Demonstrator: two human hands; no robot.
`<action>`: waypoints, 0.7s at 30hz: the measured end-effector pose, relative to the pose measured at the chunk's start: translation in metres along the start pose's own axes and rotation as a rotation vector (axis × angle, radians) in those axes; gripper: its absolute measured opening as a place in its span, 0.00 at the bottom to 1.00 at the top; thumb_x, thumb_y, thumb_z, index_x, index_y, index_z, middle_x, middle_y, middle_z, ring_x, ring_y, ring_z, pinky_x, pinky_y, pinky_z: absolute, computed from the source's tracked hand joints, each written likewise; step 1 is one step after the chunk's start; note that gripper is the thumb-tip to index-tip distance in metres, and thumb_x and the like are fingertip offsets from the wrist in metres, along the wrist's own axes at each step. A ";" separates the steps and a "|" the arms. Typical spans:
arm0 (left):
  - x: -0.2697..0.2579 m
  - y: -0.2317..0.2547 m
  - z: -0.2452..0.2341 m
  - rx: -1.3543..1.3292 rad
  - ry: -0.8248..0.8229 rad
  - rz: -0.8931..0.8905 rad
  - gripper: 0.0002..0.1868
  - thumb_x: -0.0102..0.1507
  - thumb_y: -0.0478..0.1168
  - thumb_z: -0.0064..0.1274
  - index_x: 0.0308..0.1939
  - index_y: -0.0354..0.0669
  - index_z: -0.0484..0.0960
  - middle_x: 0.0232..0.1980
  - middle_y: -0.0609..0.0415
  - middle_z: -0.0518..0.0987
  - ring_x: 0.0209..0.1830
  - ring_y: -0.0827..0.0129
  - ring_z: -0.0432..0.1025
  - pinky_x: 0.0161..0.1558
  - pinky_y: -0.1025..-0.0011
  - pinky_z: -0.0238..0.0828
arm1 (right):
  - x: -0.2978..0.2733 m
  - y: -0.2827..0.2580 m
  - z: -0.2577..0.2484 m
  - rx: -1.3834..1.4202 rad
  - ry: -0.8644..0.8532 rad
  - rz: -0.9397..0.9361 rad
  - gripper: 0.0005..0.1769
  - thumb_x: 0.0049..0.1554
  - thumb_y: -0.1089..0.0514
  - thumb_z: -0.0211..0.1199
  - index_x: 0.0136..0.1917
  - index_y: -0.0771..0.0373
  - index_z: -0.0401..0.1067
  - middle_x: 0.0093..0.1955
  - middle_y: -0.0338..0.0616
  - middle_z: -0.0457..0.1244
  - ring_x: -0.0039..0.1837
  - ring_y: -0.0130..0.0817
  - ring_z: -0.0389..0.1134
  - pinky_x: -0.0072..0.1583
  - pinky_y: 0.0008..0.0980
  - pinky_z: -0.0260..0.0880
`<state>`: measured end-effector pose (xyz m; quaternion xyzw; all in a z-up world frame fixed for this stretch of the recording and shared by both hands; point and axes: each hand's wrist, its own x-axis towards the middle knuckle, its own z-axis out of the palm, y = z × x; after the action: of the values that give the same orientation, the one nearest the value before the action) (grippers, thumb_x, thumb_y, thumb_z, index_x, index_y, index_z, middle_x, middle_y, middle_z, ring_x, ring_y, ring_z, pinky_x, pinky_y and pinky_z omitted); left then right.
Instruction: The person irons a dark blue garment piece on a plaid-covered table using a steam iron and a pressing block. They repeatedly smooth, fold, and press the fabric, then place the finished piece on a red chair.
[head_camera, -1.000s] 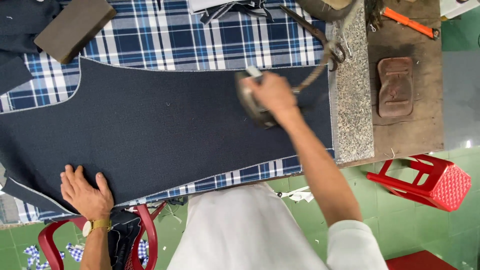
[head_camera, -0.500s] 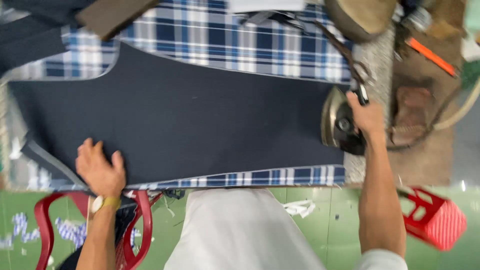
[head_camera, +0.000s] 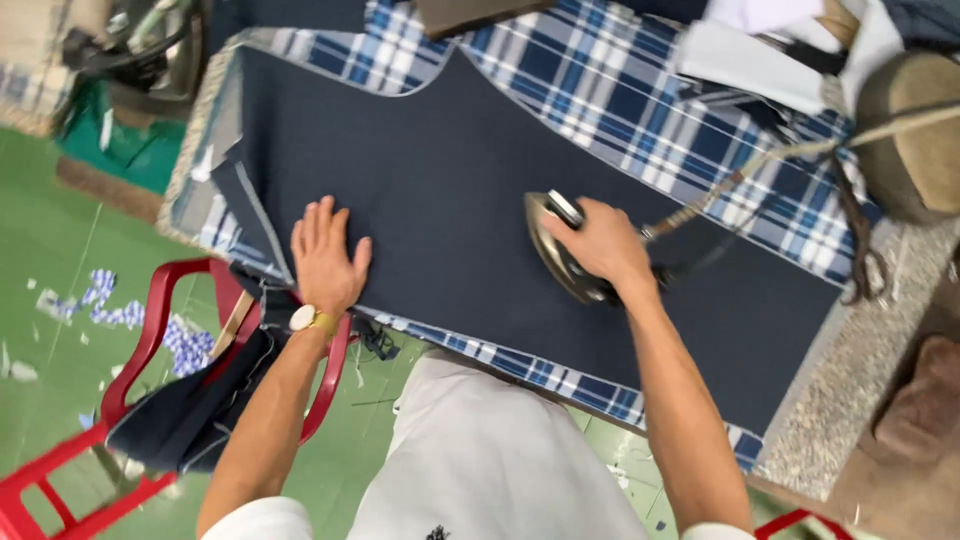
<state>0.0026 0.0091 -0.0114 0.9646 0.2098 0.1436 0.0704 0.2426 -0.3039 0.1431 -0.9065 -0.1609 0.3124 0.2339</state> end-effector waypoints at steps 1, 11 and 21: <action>0.000 0.000 0.000 0.011 0.005 -0.028 0.28 0.67 0.53 0.54 0.66 0.42 0.76 0.77 0.44 0.67 0.78 0.53 0.58 0.76 0.53 0.44 | 0.015 -0.021 0.006 -0.011 -0.017 -0.022 0.35 0.60 0.30 0.60 0.43 0.67 0.74 0.37 0.55 0.68 0.44 0.53 0.73 0.47 0.47 0.71; -0.095 -0.082 -0.062 -0.083 0.300 -0.217 0.15 0.68 0.38 0.56 0.58 0.40 0.80 0.69 0.39 0.72 0.71 0.43 0.64 0.70 0.49 0.54 | 0.097 -0.161 0.086 -0.087 -0.075 -0.358 0.33 0.58 0.29 0.62 0.41 0.63 0.73 0.33 0.51 0.66 0.39 0.49 0.71 0.40 0.46 0.69; -0.151 -0.153 -0.076 0.114 0.355 -0.249 0.09 0.73 0.40 0.55 0.53 0.39 0.82 0.65 0.40 0.76 0.66 0.43 0.67 0.63 0.50 0.58 | 0.001 -0.184 0.174 -0.076 -0.366 -0.510 0.27 0.52 0.36 0.60 0.46 0.63 0.80 0.40 0.59 0.71 0.47 0.56 0.76 0.47 0.50 0.78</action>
<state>-0.2114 0.0889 -0.0064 0.8932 0.3441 0.2894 -0.0051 0.1049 -0.0924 0.1181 -0.7737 -0.4340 0.3955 0.2380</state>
